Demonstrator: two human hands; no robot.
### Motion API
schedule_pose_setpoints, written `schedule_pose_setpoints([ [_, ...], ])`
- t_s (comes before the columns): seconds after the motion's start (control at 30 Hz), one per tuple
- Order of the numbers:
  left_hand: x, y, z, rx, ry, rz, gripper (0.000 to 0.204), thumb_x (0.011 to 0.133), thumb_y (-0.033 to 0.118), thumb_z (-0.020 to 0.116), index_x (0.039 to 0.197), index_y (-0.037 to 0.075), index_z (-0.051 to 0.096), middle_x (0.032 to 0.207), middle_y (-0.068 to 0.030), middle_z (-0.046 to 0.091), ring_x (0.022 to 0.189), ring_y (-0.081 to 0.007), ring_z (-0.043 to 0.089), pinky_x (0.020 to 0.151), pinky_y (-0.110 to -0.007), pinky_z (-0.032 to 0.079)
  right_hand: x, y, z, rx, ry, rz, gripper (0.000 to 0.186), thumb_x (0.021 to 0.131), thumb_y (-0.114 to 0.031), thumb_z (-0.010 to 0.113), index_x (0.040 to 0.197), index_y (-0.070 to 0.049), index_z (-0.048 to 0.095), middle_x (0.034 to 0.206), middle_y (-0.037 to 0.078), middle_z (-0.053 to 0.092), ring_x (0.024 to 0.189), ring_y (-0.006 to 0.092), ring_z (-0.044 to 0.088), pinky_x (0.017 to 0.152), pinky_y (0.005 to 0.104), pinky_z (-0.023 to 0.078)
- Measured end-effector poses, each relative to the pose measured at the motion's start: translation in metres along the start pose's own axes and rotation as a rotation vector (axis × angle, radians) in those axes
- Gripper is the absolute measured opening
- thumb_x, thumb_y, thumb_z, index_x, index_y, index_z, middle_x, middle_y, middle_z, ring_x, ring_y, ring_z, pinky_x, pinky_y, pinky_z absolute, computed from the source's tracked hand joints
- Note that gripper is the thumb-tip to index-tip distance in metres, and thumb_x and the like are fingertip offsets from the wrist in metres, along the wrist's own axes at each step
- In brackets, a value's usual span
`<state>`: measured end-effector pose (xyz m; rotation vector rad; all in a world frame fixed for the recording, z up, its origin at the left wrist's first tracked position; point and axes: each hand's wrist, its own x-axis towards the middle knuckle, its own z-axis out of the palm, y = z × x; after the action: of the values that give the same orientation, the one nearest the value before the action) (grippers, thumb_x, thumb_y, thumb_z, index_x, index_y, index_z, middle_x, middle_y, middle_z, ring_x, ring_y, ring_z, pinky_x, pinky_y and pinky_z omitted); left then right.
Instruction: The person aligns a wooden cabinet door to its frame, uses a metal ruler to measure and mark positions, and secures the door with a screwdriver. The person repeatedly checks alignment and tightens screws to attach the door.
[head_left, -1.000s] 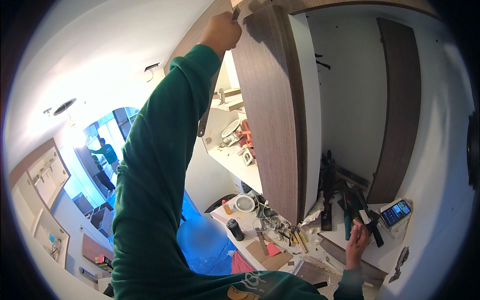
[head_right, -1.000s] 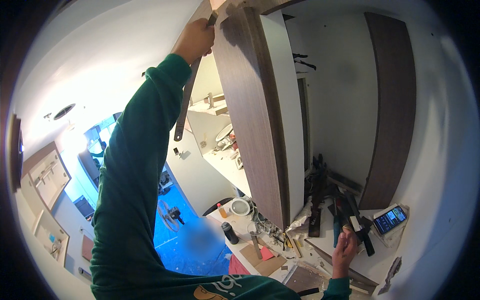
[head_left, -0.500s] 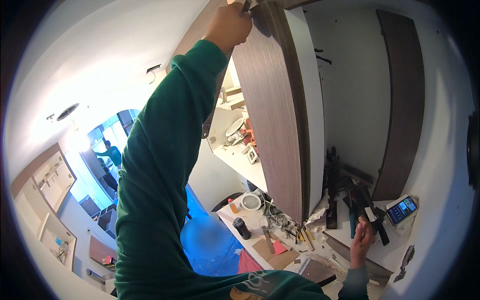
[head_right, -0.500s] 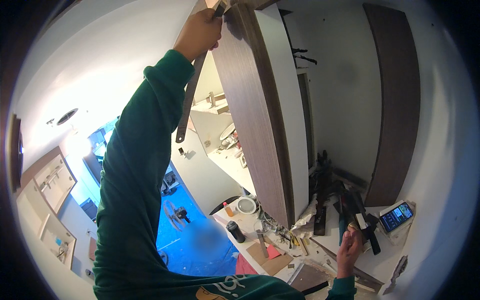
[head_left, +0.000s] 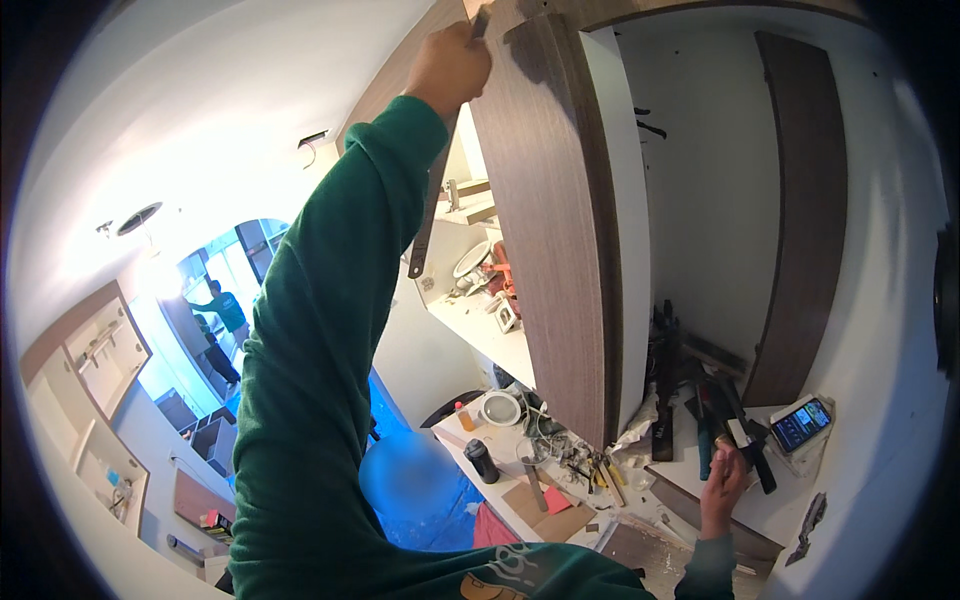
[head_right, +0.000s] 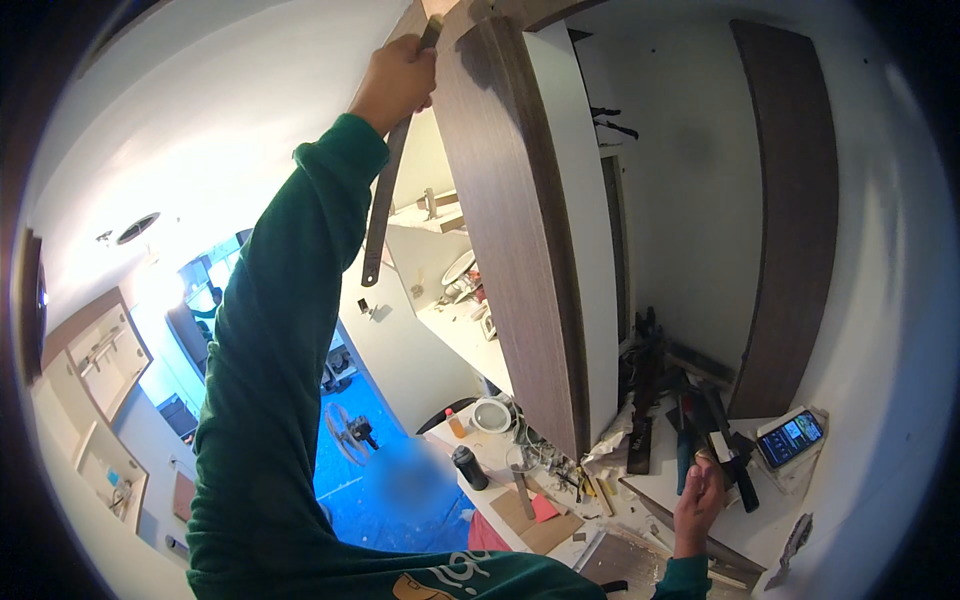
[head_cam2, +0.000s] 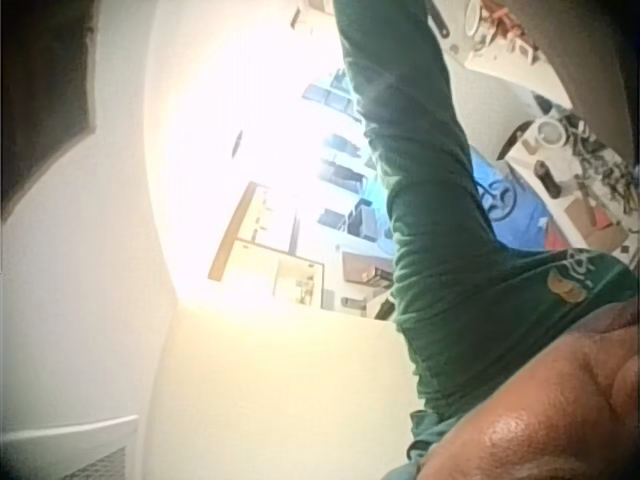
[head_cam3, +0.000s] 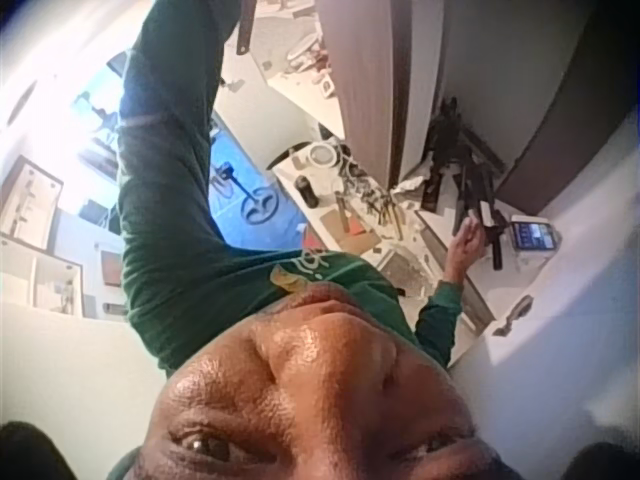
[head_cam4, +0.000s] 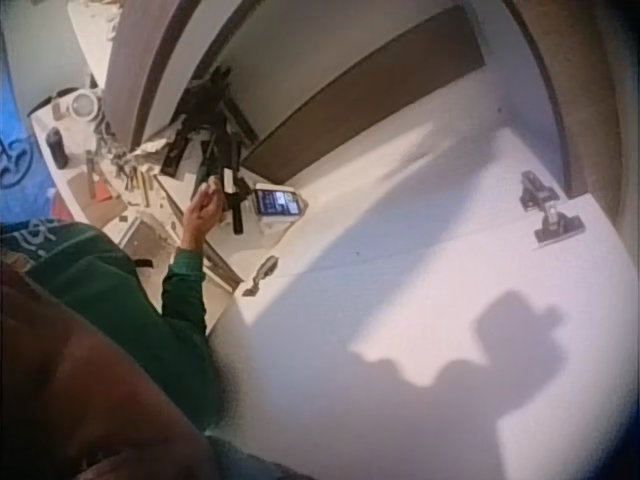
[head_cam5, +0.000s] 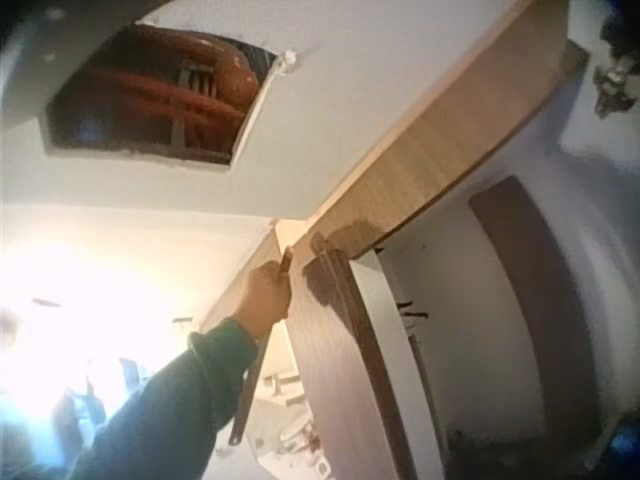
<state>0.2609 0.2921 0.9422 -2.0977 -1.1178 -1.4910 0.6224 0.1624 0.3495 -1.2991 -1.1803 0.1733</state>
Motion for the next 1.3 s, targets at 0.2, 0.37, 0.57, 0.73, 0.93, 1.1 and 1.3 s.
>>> schedule_pose_setpoints([
  [0.2,0.01,-0.041,0.008,0.14,-0.033,-0.102,0.03,0.099,0.016,0.045,0.102,-0.008,0.064,0.066,-0.016,0.068,0.057,-0.0237,0.07,0.057,-0.038,0.057,0.0,0.007,-0.001,-0.056,-0.027,0.008,0.038,0.107,-0.031,0.052,0.115,0.004,0.066,0.112,0.022,0.067,0.104,0.0345,0.066,0.091,0.0416,0.052],
  [0.37,0.011,-0.045,0.017,0.111,-0.022,-0.117,0.029,0.099,0.014,0.045,0.101,-0.008,0.064,0.066,-0.0162,0.068,0.056,-0.0241,0.07,0.057,-0.038,0.057,0.0,0.006,-0.001,-0.028,-0.032,0.031,0.039,0.107,-0.031,0.051,0.115,0.004,0.066,0.113,0.022,0.067,0.104,0.0362,0.066,0.093,0.0425,0.052],
  [0.57,0.001,-0.021,0.025,0.041,0.038,-0.06,0.027,0.096,0.014,0.049,0.097,-0.008,0.064,0.068,-0.0201,0.068,0.057,-0.0283,0.07,0.06,-0.039,0.058,-0.002,0.007,0.0,-0.037,-0.014,0.007,0.039,0.107,-0.031,0.051,0.114,0.005,0.065,0.111,0.022,0.068,0.103,0.0379,0.066,0.091,0.0427,0.051],
  [0.73,0.002,-0.011,0.038,0.066,0.164,0.109,0.025,0.093,0.017,0.055,0.092,-0.006,0.065,0.079,-0.0268,0.07,0.073,-0.0419,0.071,0.069,-0.047,0.058,0.001,-0.005,0.002,-0.036,0.01,-0.027,0.04,0.107,-0.033,0.05,0.112,0.004,0.065,0.107,0.022,0.068,0.099,0.0375,0.065,0.088,0.0429,0.051],
  [0.93,-0.003,0.017,0.052,0.124,0.273,0.314,0.024,0.099,0.018,0.052,0.094,-0.003,0.062,0.065,-0.0137,0.067,0.054,-0.0225,0.069,0.053,-0.035,0.056,0.002,-0.01,0.002,-0.043,0.021,-0.065,0.041,0.108,-0.034,0.05,0.111,0.004,0.066,0.107,0.022,0.068,0.099,0.0368,0.066,0.087,0.0428,0.051],
  [1.1,-0.01,0.048,0.054,0.104,0.231,0.357,0.027,0.1,0.016,0.052,0.101,-0.008,0.064,0.073,-0.0192,0.067,0.058,-0.0255,0.068,0.057,-0.036,0.056,0.001,0.009,-0.001,-0.071,-0.014,-0.003,0.041,0.107,-0.033,0.05,0.113,0.004,0.067,0.109,0.022,0.068,0.101,0.0367,0.065,0.089,0.0429,0.051],
  [1.3,-0.005,0.02,0.032,-0.048,0.191,0.161,0.024,0.099,0.019,0.053,0.091,-0.003,0.061,0.066,-0.013,0.065,0.054,-0.0222,0.069,0.053,-0.035,0.056,0.001,0.007,-0.006,-0.073,-0.043,0.009,0.04,0.107,-0.032,0.05,0.114,0.004,0.066,0.111,0.022,0.068,0.101,0.0364,0.066,0.09,0.0433,0.051],
])
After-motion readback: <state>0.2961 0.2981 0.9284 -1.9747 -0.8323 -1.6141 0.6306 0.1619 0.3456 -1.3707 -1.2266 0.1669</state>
